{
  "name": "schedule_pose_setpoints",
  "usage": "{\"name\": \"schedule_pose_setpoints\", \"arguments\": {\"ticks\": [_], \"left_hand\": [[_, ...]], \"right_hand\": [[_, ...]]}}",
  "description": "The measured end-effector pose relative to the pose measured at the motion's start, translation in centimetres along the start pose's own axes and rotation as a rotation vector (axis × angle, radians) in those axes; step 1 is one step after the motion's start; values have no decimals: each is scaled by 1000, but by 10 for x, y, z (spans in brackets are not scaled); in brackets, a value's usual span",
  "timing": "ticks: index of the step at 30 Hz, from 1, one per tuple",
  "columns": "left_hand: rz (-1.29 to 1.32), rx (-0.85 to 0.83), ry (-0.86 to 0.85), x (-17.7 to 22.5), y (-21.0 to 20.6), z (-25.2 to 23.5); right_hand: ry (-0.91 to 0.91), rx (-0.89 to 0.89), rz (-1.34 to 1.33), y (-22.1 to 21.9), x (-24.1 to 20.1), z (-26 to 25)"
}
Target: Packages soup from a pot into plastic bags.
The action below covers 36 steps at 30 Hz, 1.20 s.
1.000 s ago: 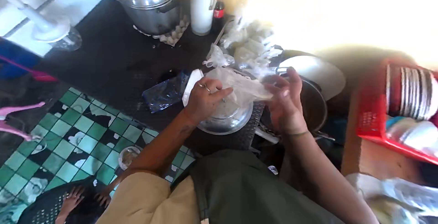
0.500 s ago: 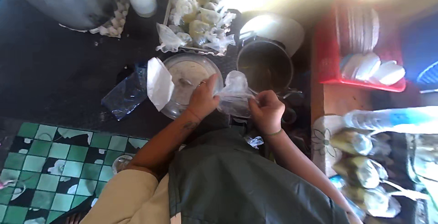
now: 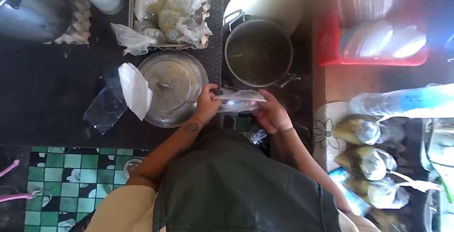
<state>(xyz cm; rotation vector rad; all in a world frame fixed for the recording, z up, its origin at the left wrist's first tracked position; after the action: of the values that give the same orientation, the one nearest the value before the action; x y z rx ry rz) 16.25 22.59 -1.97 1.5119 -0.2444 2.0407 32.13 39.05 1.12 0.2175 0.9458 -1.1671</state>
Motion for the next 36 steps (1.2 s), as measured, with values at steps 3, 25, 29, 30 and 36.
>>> {"name": "schedule_pose_setpoints", "arguments": {"ticks": [3,25,29,30,36], "left_hand": [[352,10,404,4,-12,-14],[-503,-194,154,39,-40,-52],[-350,-67,116,39,-33,-50],[-346,-34,107,40,-29,-50],[-292,88,113,47,-16,-46]], "right_hand": [[-66,-94,-60,13,-8,-12],[225,593,910,95,-70,-228],[457,217,1219,48,-72,-221],[532,44,1390,38,-70,-219],[574,-401,1953,19,-34,-229]]}}
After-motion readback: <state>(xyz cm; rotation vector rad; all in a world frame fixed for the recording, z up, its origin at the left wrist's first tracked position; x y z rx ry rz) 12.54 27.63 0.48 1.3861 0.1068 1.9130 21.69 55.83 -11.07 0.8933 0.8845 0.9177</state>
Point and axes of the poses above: each hand's wrist, its own z-axis away from the middle knuckle, its own y-axis out of the back of the hand, x = y × z, the point moved 2 cm from there along -z, towards the middle knuckle, and after that the axes turned 10 degrees about x, right-handed, at the moved point
